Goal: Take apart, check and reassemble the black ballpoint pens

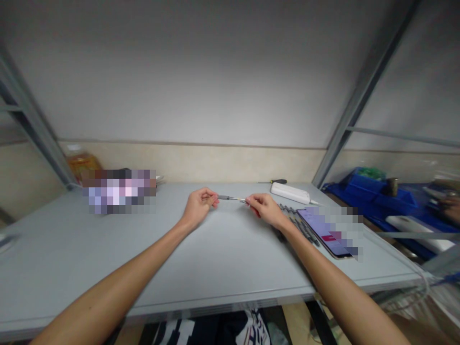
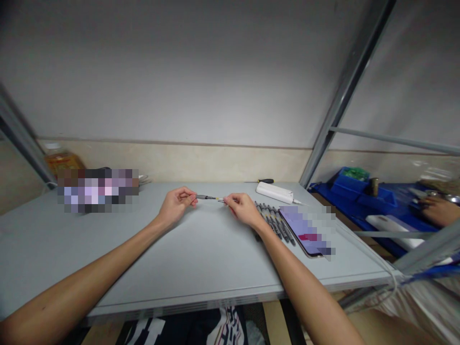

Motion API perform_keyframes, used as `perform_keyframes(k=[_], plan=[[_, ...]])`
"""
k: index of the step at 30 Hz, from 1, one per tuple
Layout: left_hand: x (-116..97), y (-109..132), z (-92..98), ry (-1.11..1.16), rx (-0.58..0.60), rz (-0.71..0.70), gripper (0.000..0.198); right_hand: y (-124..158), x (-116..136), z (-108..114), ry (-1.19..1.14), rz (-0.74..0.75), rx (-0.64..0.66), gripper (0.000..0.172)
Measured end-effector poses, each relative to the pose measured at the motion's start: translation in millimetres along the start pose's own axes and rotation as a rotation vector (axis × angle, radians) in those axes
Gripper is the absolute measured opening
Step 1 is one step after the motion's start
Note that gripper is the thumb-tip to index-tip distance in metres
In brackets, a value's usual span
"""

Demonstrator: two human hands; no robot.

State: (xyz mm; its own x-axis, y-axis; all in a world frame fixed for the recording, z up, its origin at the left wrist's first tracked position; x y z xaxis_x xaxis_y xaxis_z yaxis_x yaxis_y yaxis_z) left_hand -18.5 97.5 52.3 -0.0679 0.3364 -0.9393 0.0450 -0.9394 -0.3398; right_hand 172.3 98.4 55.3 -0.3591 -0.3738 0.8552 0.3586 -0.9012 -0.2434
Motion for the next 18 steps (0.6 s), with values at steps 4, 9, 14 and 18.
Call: perform_keyframes(k=[4,9,14,18], plan=[[-16.8,4.7,0.4,-0.084,-0.016,-0.069,0.012,0.6,-14.4,-13.5,-0.343,-0.148,0.12,0.032],[-19.5,7.3,-5.5,-0.062,0.024,-0.095,0.015,0.8,-17.5,-12.9,-0.437,-0.211,0.103,0.031],[5.6,5.1,-21.3,0.055,0.191,0.091,0.024,-1.5,-5.8,1.0,-0.292,-0.109,0.005,0.032],[21.1,16.2,-40.5,0.037,0.421,0.267,0.03,-1.7,1.6,3.3,-0.231,-0.035,0.002,0.03]])
Point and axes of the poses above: each hand's wrist, its own y-axis away from the middle knuckle, its own z-axis out of the back of the hand, x = y × z, the point moved 10 cm from there along -y, towards the middle knuckle
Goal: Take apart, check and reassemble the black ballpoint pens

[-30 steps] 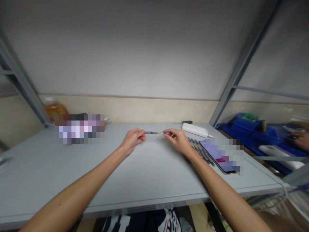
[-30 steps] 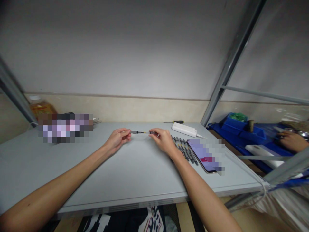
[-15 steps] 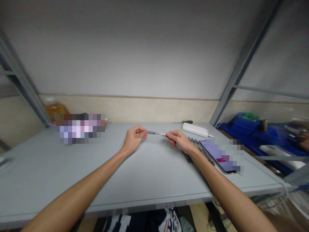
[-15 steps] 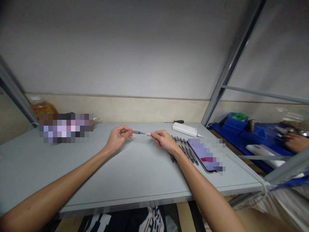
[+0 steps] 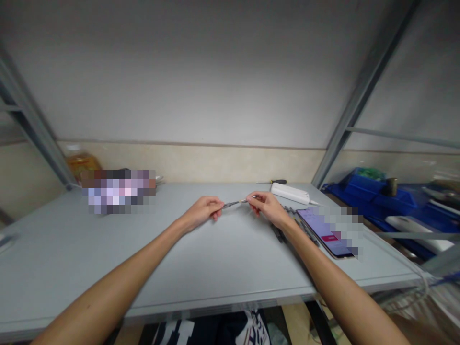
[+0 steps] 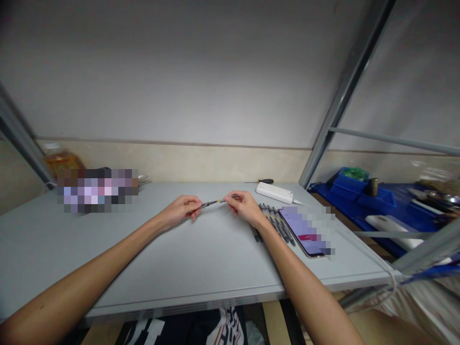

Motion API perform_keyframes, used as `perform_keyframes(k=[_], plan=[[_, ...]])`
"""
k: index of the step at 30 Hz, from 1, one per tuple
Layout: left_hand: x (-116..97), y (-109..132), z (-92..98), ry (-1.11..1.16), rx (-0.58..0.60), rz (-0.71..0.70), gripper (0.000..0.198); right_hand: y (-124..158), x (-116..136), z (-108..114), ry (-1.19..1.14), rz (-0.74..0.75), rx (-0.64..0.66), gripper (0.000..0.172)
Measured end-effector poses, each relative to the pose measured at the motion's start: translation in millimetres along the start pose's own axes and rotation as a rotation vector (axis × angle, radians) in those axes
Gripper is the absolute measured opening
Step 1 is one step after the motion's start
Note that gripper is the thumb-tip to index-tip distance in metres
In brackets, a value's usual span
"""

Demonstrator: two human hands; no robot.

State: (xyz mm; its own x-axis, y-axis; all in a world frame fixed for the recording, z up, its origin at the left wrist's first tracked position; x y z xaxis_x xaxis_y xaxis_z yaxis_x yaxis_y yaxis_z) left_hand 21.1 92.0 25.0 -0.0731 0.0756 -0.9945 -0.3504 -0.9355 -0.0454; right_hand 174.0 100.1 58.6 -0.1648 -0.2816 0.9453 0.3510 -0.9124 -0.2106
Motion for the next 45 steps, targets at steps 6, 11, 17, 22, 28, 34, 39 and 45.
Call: perform_keyframes(k=[6,11,17,22,28,34,39,45], plan=[[5.8,4.4,-13.9,-0.119,0.145,0.053,0.038,-0.5,0.1,0.8,0.051,0.055,-0.004,0.031],[0.4,-0.2,1.2,-0.367,-0.074,-0.026,0.033,-0.6,0.2,0.4,0.099,0.069,-0.03,0.03],[-11.2,4.6,0.0,-0.508,-0.192,-0.096,0.03,-1.0,-3.5,2.5,-0.002,0.05,-0.061,0.032],[-17.4,6.3,-2.9,-0.541,-0.228,-0.133,0.032,-3.2,-11.0,6.6,-0.134,0.015,-0.105,0.032],[-21.2,9.8,-23.9,-0.494,-0.135,-0.231,0.026,-3.3,-14.8,5.6,-0.481,-0.051,-0.155,0.027],[-28.8,14.7,-37.5,-0.52,-0.096,-0.355,0.029,-6.0,-17.4,1.8,-0.924,-0.083,-0.083,0.016],[-29.6,12.5,-22.6,-0.613,-0.171,-0.387,0.026,-4.8,-17.2,5.2,-1.093,-0.099,0.04,0.033],[-25.8,11.2,-22.1,-0.679,-0.149,-0.363,0.026,-0.8,-20.3,5.2,-1.102,-0.168,0.089,0.036]])
Point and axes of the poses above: each hand's wrist, its own y-axis away from the middle knuckle, its own z-axis out of the back of the hand, x = y × z, the point moved 10 cm from there along -y, towards the middle knuckle
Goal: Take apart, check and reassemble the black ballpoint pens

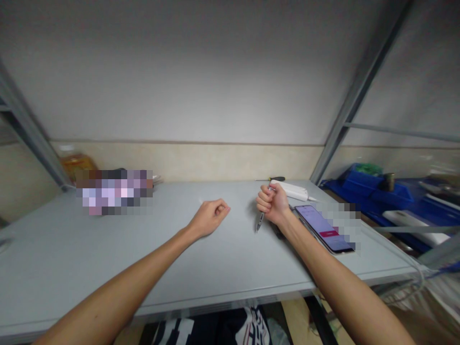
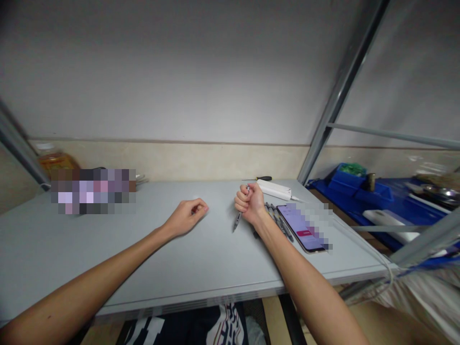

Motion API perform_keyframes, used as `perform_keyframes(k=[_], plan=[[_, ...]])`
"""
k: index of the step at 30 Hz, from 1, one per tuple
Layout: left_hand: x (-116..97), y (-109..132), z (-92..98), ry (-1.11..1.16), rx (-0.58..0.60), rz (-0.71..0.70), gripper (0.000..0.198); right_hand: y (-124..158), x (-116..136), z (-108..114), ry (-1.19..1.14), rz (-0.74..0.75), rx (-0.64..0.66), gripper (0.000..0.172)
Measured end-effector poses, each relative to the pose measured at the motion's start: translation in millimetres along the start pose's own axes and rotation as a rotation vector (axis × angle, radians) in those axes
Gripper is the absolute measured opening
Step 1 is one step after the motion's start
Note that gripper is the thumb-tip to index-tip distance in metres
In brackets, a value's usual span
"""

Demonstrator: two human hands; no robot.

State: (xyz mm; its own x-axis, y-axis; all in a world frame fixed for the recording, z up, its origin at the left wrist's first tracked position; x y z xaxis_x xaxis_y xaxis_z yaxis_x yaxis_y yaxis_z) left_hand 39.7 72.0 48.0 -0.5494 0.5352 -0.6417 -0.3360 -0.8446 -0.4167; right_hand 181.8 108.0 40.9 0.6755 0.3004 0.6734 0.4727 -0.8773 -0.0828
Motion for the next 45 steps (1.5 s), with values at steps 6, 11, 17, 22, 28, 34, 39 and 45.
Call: perform_keyframes(k=[6,11,17,22,28,34,39,45], plan=[[1.1,0.3,-0.9,-0.024,0.017,0.014,0.029,2.0,2.1,-7.9,0.085,0.027,-0.009,0.037],[1.9,0.5,-2.3,-0.056,0.043,0.033,0.03,1.7,3.3,-1.6,0.169,0.03,-0.068,0.036],[3.3,-0.3,-1.2,-0.115,0.029,0.02,0.03,2.1,7.8,-0.8,0.161,0.059,-0.067,0.039],[9.9,-1.6,0.4,-0.226,0.012,0.051,0.024,2.8,4.0,-5.5,0.143,0.024,-0.04,0.032],[19.3,-1.4,3.7,-0.272,0.001,0.102,0.024,3.8,7.9,-7.8,0.183,0.063,-0.054,0.037],[22.9,-1.6,8.1,-0.29,-0.019,0.132,0.022,3.5,11.9,-3.7,0.204,0.091,-0.084,0.036],[24.8,-0.8,6.2,-0.288,0.0,0.145,0.021,2.9,11.8,-5.1,0.253,0.099,-0.074,0.039],[25.2,0.4,3.8,-0.323,0.029,0.151,0.021,4.1,13.5,-8.0,0.216,0.132,-0.063,0.034]])
Point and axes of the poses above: each hand's wrist, its own y-axis away from the middle knuckle, its own z-axis out of the back of the hand, x = y × z, the point moved 10 cm from there along -y, towards the middle knuckle
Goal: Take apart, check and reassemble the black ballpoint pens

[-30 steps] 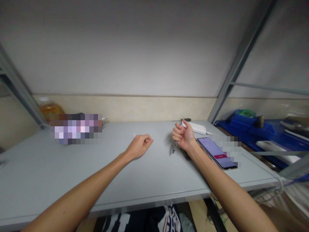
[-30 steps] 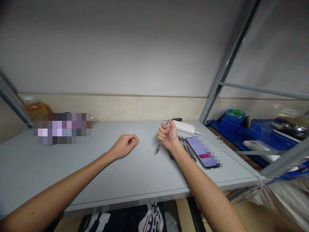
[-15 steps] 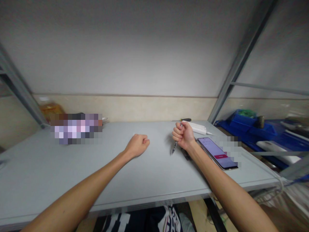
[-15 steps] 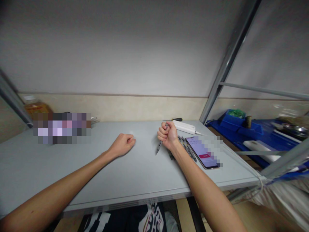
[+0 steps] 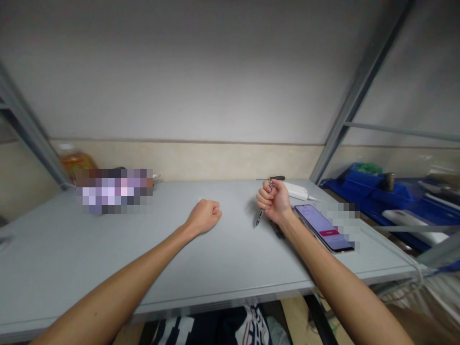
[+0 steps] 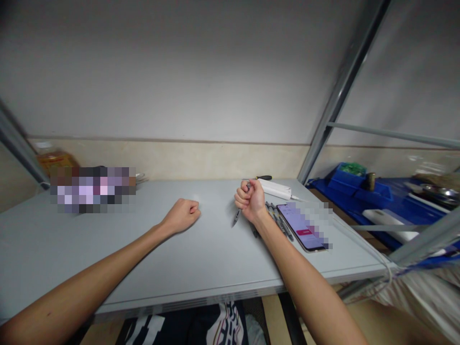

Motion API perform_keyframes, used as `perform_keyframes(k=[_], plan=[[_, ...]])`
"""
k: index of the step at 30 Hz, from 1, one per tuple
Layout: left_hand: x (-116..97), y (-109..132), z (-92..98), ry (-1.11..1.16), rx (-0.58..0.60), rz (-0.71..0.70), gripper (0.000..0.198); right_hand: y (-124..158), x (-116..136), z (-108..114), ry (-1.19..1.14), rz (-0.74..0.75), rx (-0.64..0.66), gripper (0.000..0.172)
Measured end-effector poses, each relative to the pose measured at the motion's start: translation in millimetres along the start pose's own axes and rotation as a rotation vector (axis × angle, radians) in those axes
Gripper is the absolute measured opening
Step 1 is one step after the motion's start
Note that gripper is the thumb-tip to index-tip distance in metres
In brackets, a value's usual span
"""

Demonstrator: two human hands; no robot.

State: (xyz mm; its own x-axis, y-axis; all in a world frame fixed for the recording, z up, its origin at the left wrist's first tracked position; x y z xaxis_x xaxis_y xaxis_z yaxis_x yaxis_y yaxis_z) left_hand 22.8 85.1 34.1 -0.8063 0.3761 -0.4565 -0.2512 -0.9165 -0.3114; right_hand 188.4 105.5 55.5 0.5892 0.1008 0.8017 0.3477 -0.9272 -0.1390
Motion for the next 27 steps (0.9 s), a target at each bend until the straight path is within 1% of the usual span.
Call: perform_keyframes(k=[4,10,13,14,16,18,20,24,26,27], plan=[[-0.6,0.4,-0.5,-0.014,0.018,0.012,0.02,0.4,-0.4,0.6,0.0,-0.009,-0.006,0.035],[-2.4,1.1,-1.6,-0.021,0.032,0.01,0.019,-1.6,-1.8,1.6,0.027,-0.021,-0.018,0.026],[-2.9,1.3,-2.3,-0.02,0.033,0.004,0.02,-3.3,-7.9,0.4,0.061,-0.05,-0.043,0.016],[-2.9,1.3,-2.7,-0.022,0.036,0.003,0.019,-3.9,-11.1,0.7,0.083,-0.06,-0.058,0.015],[-3.3,1.3,-3.3,-0.023,0.043,0.0,0.019,-5.1,-17.3,3.3,0.164,-0.065,-0.097,0.018],[-4.1,1.2,-3.4,-0.021,0.045,-0.008,0.02,-6.1,-21.6,9.0,0.329,-0.051,-0.146,0.024],[-5.1,0.9,-3.4,-0.022,0.042,-0.018,0.02,-6.5,-22.8,14.3,0.598,-0.029,-0.177,0.027],[-6.3,0.2,-4.4,-0.021,0.033,-0.033,0.02,-2.7,-7.3,12.9,1.303,0.13,-0.223,0.013],[-6.5,-0.1,-5.3,-0.02,0.034,-0.035,0.02,2.3,1.0,9.3,1.562,0.194,-0.26,0.012],[-6.7,-0.2,-5.5,-0.02,0.035,-0.036,0.02,4.7,3.6,9.1,1.665,0.193,-0.283,0.014]])
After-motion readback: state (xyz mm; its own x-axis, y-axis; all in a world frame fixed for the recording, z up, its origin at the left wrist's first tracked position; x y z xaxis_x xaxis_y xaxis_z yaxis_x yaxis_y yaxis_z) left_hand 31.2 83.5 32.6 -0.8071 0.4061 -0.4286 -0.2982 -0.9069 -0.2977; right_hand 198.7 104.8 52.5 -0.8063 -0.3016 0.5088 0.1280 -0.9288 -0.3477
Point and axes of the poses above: each hand's wrist, its own y-axis away from the middle knuckle, its own z-axis out of the back of the hand, x = y × z, the point moved 10 cm from there along -y, towards the middle knuckle
